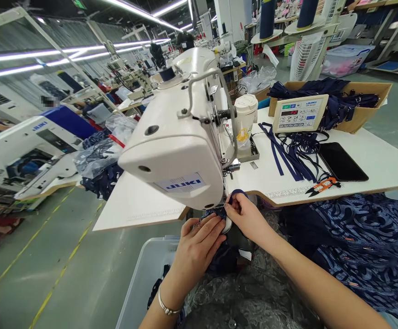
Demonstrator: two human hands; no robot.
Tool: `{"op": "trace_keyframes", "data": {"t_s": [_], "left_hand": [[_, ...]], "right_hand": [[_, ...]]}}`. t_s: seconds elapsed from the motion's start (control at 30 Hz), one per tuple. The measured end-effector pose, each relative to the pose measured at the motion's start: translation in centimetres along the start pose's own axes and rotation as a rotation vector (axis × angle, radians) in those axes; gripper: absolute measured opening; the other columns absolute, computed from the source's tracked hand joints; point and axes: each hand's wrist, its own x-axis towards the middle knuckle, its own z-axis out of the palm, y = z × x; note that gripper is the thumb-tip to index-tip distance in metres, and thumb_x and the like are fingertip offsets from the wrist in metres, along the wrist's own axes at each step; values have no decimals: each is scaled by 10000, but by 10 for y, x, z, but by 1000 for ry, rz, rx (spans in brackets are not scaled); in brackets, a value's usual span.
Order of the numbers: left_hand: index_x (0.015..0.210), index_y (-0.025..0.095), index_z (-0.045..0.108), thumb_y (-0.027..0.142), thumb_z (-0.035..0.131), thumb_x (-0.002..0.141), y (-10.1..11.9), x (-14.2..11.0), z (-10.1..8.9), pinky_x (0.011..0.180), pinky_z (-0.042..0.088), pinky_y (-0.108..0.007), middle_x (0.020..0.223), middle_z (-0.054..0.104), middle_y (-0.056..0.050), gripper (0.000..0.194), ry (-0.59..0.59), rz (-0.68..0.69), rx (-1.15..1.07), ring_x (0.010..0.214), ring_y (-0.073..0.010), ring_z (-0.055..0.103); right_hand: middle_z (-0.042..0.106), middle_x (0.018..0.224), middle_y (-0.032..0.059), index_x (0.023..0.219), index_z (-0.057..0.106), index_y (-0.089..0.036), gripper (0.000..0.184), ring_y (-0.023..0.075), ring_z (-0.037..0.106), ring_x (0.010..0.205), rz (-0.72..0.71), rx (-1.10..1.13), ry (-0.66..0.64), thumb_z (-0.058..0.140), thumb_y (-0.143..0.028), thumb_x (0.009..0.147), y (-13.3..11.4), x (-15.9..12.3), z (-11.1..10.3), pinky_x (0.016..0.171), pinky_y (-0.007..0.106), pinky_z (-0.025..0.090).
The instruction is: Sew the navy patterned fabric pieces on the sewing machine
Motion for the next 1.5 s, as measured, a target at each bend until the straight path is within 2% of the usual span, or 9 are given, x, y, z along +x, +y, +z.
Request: {"op": "trace_keyframes", "data": {"t_s": [0.13, 0.3, 0.4, 0.53, 0.77, 0.93, 1.1, 1.33, 1.5], "left_hand": [[1245, 209, 562, 248, 459, 1010, 10, 1, 3, 947, 362, -377, 1208, 664, -30, 259, 13, -77, 76, 1169, -174, 580], [1242, 169, 568, 271, 467, 1005, 19, 3, 13, 902, 375, -375, 1159, 671, -65, 278, 71, -145, 206, 1115, -192, 589], [1246, 159, 566, 263, 483, 994, 20, 4, 19, 900, 387, -373, 1167, 658, -70, 285, 93, -172, 240, 1116, -196, 581], [1256, 147, 557, 259, 485, 991, 20, 6, 21, 902, 384, -375, 1189, 641, -66, 296, 88, -175, 242, 1132, -201, 566], [1261, 141, 560, 247, 442, 1009, 23, 7, 21, 932, 350, -381, 1222, 634, -61, 298, 85, -184, 259, 1160, -204, 548], [1235, 128, 580, 236, 407, 1020, 24, 10, 22, 908, 355, -384, 1182, 652, -55, 296, 135, -186, 285, 1110, -196, 576], [1237, 146, 582, 245, 397, 1023, 24, 9, 23, 914, 360, -382, 1203, 645, -48, 299, 127, -191, 274, 1125, -197, 567], [1251, 153, 575, 249, 431, 1010, 22, 7, 21, 915, 365, -387, 1202, 639, -52, 297, 94, -191, 297, 1133, -215, 551], [1230, 149, 584, 267, 438, 1006, 21, 6, 19, 908, 368, -395, 1170, 642, -52, 293, 88, -189, 281, 1093, -219, 555]], "right_hand": [[565, 766, 12, 911, 574, -202, 222, 208, 559, 753, -69, -41, -28, 529, -413, 861, 0, 18, -8, 700, 335, 474], [636, 821, 60, 819, 616, -214, 151, 289, 588, 952, -169, -177, -67, 568, -357, 814, 0, 40, -9, 834, 422, 484], [662, 922, 80, 881, 634, -209, 173, 291, 589, 995, -237, -209, -62, 541, -346, 831, 5, 47, -7, 862, 439, 483], [672, 1023, 99, 967, 646, -205, 221, 277, 599, 993, -302, -301, -64, 491, -326, 867, 13, 50, -4, 833, 406, 494], [682, 1065, 132, 1028, 656, -200, 251, 307, 612, 990, -288, -321, -30, 491, -322, 882, 15, 49, -1, 794, 424, 503], [685, 1102, 130, 1049, 663, -208, 266, 325, 622, 1005, -254, -293, -37, 508, -334, 874, 13, 48, -2, 786, 431, 518], [696, 1089, 115, 1017, 675, -230, 234, 337, 624, 1008, -236, -259, -31, 535, -314, 850, 13, 48, -2, 795, 442, 521], [708, 1053, 110, 1053, 674, -249, 267, 348, 633, 964, -213, -238, -116, 553, -266, 815, 13, 51, -3, 792, 475, 522], [704, 1028, 109, 1024, 675, -247, 248, 344, 638, 950, -210, -245, -123, 545, -272, 815, 15, 52, -4, 768, 464, 530]]}}
